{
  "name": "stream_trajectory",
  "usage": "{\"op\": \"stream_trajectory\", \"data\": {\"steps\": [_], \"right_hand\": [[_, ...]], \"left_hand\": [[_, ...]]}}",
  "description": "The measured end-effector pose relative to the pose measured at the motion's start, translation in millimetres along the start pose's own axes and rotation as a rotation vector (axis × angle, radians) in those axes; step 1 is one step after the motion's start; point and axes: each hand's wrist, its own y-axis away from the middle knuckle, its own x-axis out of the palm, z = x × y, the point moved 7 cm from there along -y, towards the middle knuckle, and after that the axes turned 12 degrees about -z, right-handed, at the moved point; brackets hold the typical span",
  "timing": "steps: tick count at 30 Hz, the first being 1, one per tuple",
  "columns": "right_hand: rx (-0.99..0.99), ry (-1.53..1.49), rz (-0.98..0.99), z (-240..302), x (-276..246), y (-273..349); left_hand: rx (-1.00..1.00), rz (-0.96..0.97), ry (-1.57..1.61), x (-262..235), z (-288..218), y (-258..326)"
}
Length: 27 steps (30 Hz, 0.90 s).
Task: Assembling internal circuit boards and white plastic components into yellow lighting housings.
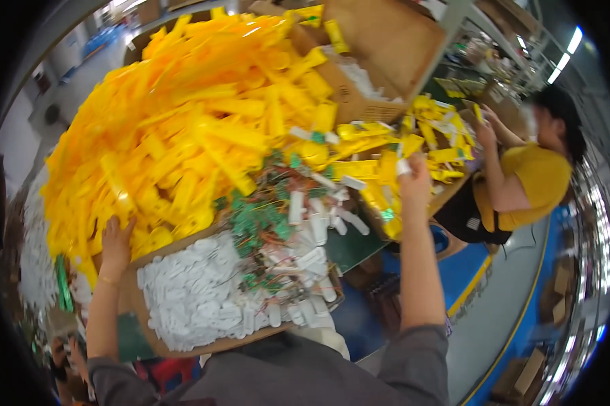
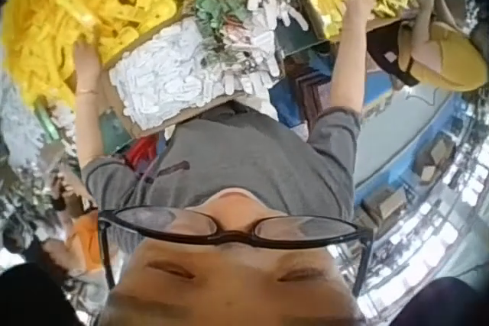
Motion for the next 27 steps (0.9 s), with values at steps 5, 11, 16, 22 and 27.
{"op": "stream_trajectory", "data": {"steps": [5, 11, 16, 22, 27], "right_hand": [[-0.15, -0.242, 0.778, 180.7, 52.6, 229.7], [-0.579, -0.255, 1.259, 189.4, 111.1, 408.8], [-0.831, 0.227, 1.414, 152.3, 136.8, 460.5], [-0.537, 0.053, 1.151, 151.1, 122.8, 374.5], [-0.521, 0.069, 1.004, 169.1, 120.7, 362.3]], "left_hand": [[0.078, -0.143, 0.002, -1.4, 10.6, -8.4], [-0.041, -0.765, 0.317, -130.7, -3.7, 21.3], [-0.7, 0.02, 1.124, -57.8, -55.9, 144.9], [-0.053, 0.007, 0.519, -92.0, -111.3, 135.5], [-0.741, -0.031, 0.988, -90.4, -90.2, 158.3]]}}
